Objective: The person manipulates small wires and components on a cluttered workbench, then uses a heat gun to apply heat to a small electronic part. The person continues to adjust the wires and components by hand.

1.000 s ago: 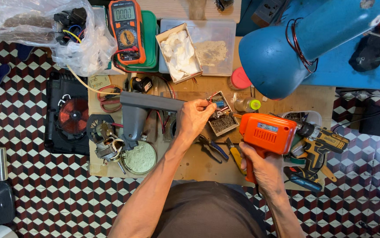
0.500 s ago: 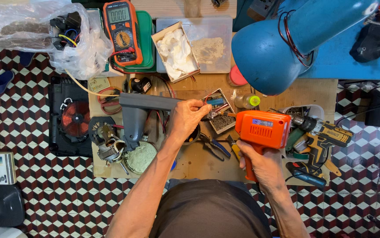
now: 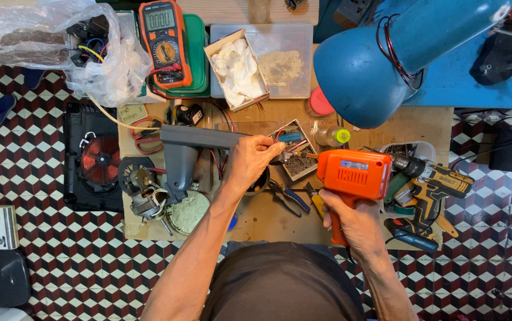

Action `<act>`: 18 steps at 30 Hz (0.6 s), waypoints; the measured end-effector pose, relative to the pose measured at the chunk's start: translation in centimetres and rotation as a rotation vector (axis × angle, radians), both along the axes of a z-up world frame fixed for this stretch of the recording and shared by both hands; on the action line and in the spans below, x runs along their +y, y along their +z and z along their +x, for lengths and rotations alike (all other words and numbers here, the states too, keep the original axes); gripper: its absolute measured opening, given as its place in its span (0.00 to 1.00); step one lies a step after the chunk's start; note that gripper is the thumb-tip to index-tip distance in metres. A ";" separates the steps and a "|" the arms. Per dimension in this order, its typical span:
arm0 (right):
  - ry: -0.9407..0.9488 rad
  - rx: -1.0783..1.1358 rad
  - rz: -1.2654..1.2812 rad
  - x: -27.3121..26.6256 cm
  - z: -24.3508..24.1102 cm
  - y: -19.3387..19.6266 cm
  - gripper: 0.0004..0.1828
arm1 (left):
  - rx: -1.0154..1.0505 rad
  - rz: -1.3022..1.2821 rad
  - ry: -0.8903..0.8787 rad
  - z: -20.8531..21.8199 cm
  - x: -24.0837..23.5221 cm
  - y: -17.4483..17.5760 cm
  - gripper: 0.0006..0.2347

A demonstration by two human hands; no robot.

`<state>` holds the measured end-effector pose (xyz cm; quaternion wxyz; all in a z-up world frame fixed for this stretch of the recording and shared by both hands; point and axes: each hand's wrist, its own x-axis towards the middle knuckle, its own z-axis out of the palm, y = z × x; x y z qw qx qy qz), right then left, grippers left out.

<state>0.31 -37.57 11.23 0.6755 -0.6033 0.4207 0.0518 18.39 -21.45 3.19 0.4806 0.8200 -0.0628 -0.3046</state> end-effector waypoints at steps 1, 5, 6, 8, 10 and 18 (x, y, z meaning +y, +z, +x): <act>-0.008 -0.002 0.008 0.0 0.0 0.0 0.13 | 0.004 0.002 -0.001 0.0 0.0 0.0 0.17; -0.014 0.005 0.025 0.1 0.0 -0.1 0.13 | 0.018 0.020 -0.016 0.2 0.1 0.1 0.16; -0.018 0.001 0.029 0.1 0.1 -0.1 0.13 | 0.022 0.028 -0.022 0.3 0.1 0.1 0.15; -0.028 -0.008 0.037 0.2 0.1 -0.2 0.14 | 0.015 0.004 -0.025 0.3 0.3 0.0 0.15; -0.017 0.000 0.020 0.2 0.0 -0.2 0.14 | 0.006 -0.005 -0.033 0.3 0.4 0.0 0.14; 0.004 0.018 0.023 0.0 0.0 -0.3 0.14 | 0.003 0.025 -0.026 0.3 0.5 -0.1 0.15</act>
